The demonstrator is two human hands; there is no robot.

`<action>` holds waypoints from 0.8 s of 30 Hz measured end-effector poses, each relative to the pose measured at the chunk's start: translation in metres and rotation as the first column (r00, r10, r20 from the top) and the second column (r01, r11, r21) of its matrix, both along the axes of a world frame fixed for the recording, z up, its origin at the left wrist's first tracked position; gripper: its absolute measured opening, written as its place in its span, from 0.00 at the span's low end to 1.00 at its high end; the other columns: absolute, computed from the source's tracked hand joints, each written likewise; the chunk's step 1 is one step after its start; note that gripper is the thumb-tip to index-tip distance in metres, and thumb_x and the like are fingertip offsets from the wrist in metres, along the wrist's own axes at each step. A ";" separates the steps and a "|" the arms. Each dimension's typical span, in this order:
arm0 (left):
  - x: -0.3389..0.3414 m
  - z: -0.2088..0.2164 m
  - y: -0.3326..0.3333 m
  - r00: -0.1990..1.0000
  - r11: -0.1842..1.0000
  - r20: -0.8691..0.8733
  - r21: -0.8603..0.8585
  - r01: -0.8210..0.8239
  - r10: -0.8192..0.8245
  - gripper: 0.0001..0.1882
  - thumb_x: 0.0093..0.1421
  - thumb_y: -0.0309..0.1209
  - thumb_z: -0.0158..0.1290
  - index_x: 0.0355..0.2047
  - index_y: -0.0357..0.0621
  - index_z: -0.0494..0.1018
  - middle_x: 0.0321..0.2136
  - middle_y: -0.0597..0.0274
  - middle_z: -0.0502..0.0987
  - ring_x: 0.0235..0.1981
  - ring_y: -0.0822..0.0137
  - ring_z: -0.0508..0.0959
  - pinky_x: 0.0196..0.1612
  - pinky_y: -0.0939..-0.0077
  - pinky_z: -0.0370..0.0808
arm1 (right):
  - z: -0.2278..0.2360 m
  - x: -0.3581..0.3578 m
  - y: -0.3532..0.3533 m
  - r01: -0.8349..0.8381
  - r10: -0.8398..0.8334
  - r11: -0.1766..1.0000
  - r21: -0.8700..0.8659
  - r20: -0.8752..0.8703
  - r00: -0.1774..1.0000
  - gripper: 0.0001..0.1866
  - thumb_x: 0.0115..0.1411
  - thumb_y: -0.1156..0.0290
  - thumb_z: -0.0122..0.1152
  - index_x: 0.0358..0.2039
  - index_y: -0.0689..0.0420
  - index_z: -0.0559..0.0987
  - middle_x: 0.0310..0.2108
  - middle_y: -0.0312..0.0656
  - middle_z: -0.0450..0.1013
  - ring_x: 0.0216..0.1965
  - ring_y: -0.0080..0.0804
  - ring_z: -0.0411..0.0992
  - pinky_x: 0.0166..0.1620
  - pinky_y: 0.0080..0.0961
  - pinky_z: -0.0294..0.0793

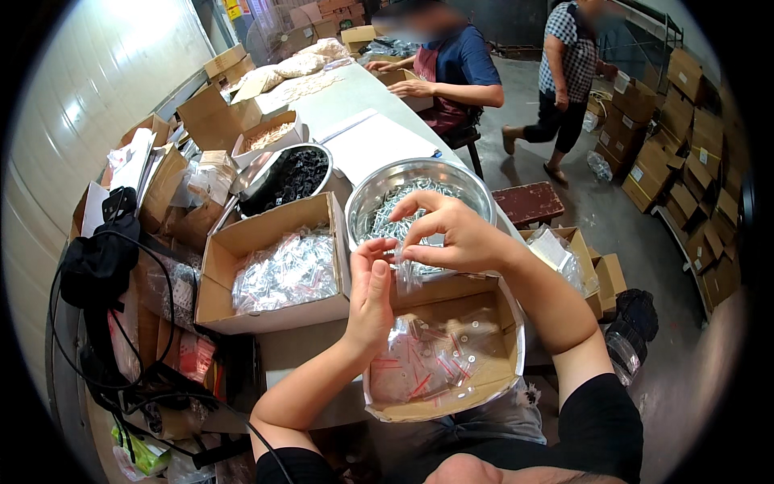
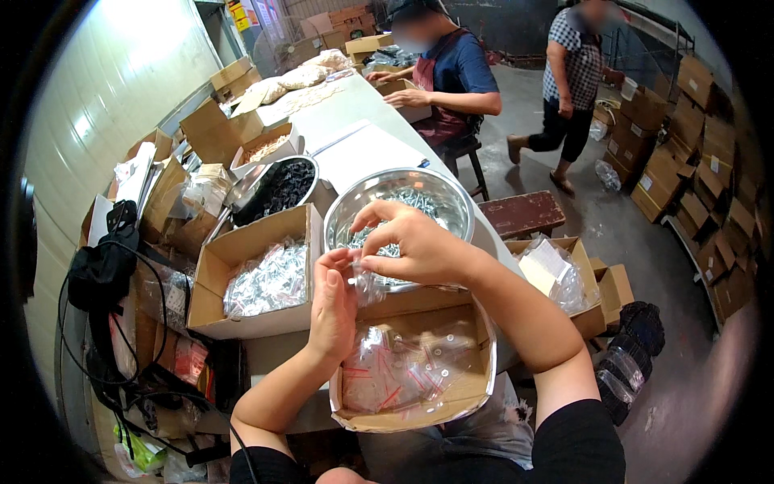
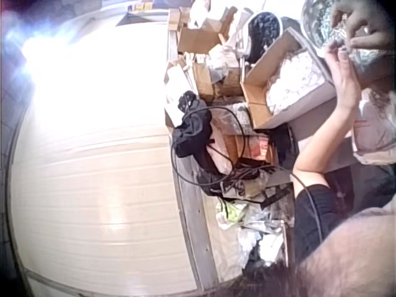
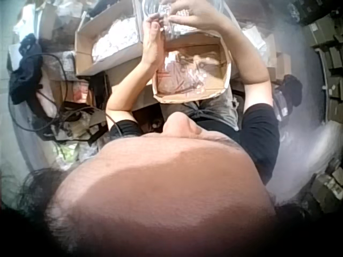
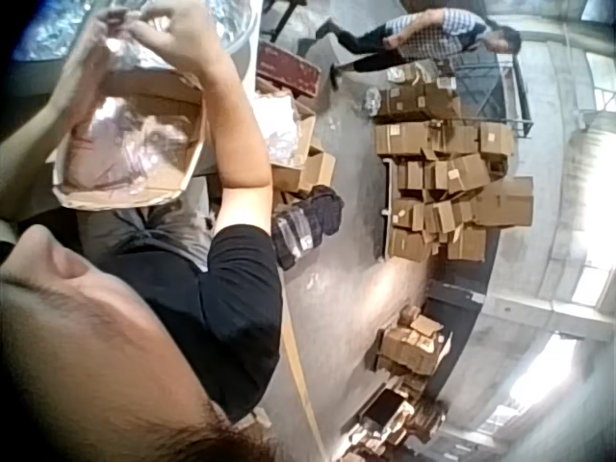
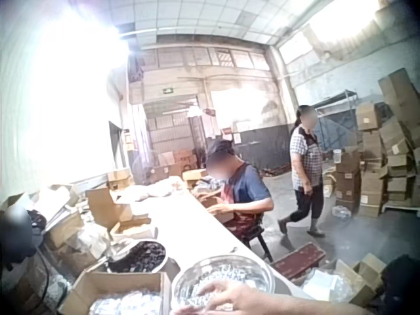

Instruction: The person picks small metal screws from a large stainless steel bowl and places them one by one into small clear plastic bags. The filled bags are then placed into a cardboard box. The task is performed by hand in a repetitive manner.

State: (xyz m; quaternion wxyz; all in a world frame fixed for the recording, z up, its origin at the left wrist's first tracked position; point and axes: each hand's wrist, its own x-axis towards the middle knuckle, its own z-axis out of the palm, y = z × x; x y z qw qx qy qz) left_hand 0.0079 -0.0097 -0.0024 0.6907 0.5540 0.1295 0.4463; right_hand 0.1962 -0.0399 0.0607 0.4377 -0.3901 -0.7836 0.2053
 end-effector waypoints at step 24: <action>-0.013 0.026 0.000 0.942 0.955 -0.296 0.289 -0.069 0.158 0.06 0.63 0.27 0.51 0.32 0.35 0.71 0.23 0.71 0.71 0.23 0.83 0.67 0.25 0.87 0.63 | 0.000 0.001 -0.002 -0.121 0.125 0.982 -0.142 0.018 0.992 0.10 0.55 0.68 0.65 0.29 0.62 0.76 0.19 0.39 0.70 0.22 0.27 0.67 0.28 0.24 0.67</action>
